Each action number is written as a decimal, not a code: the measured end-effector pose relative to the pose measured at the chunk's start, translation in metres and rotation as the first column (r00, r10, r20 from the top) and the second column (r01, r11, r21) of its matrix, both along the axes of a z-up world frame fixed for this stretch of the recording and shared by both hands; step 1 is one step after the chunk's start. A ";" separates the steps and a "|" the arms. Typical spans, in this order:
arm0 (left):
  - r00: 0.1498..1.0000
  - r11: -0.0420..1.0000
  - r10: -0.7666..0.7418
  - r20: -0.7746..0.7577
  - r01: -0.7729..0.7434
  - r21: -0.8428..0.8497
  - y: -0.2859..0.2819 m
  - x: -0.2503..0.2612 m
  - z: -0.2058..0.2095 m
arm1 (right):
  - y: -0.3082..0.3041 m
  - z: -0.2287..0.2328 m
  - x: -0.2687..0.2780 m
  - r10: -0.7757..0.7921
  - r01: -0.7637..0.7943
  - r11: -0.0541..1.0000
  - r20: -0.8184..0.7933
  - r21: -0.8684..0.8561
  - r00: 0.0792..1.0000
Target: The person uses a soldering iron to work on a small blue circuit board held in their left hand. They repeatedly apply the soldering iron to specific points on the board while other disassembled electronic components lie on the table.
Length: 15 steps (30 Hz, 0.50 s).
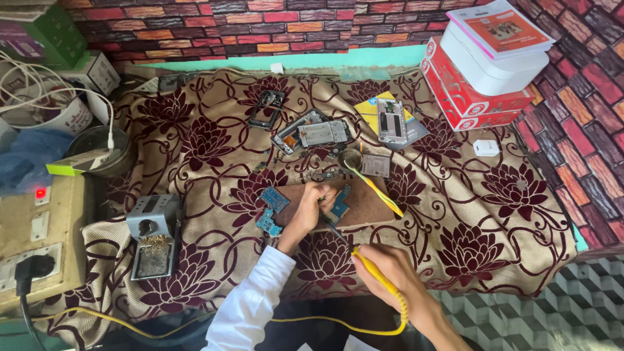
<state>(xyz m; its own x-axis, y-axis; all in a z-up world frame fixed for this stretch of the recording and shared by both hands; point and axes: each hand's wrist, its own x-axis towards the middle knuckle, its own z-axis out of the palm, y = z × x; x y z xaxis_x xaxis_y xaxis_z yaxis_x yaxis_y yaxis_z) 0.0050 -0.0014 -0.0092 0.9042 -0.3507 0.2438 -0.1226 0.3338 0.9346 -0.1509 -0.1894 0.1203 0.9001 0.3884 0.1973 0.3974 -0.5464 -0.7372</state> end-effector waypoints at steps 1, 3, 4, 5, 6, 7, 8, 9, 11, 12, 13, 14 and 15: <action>1.000 1.000 0.002 0.001 -0.002 -0.001 0.000 0.000 0.000 | 0.001 0.002 -0.002 0.014 -0.014 1.000 0.020 -0.003 1.000; 1.000 1.000 0.005 0.001 -0.005 -0.002 0.001 0.001 0.000 | 0.004 0.003 -0.006 0.040 -0.040 0.999 0.058 -0.009 0.998; 1.000 1.000 0.005 -0.001 -0.005 -0.016 0.001 0.001 -0.001 | 0.005 0.003 -0.006 0.045 -0.044 0.999 0.080 -0.016 0.996; 1.000 1.000 0.005 -0.003 -0.005 -0.028 0.001 0.000 -0.001 | 0.005 0.003 -0.006 0.049 -0.047 0.999 0.103 -0.022 0.993; 1.000 0.999 0.005 -0.004 -0.005 -0.040 0.001 0.000 -0.001 | 0.005 0.002 -0.006 0.054 -0.051 0.998 0.125 -0.028 0.991; 1.000 0.999 0.001 -0.004 -0.001 -0.044 0.002 0.000 -0.001 | 0.005 0.001 -0.006 0.034 -0.033 0.999 0.098 -0.013 0.995; 1.000 0.999 -0.004 -0.004 0.004 -0.047 0.001 0.000 -0.001 | 0.004 -0.001 -0.005 0.015 -0.015 1.000 0.070 0.002 0.997; 1.000 0.999 -0.010 -0.004 0.010 -0.050 0.001 0.000 0.000 | 0.002 -0.002 -0.004 -0.006 0.005 1.000 0.042 0.017 0.999; 1.000 0.999 -0.014 -0.010 0.014 -0.037 0.002 -0.003 0.001 | -0.001 -0.005 -0.001 -0.052 0.052 0.999 -0.012 0.007 0.999; 1.000 0.999 -0.016 -0.011 0.016 -0.030 0.002 -0.002 0.002 | -0.003 -0.005 0.001 -0.076 0.076 0.997 -0.036 0.001 0.996; 1.000 0.999 -0.016 -0.009 0.016 -0.035 0.002 -0.003 0.002 | -0.004 -0.006 0.001 -0.088 0.088 0.996 -0.068 0.002 0.994; 1.000 0.999 -0.016 -0.007 0.015 -0.040 0.002 -0.002 0.002 | -0.006 -0.006 0.002 -0.100 0.100 0.995 -0.100 0.003 0.990; 1.000 0.999 -0.014 -0.006 0.014 -0.047 0.001 -0.002 0.001 | -0.007 -0.006 0.003 -0.110 0.111 0.994 -0.133 0.001 0.985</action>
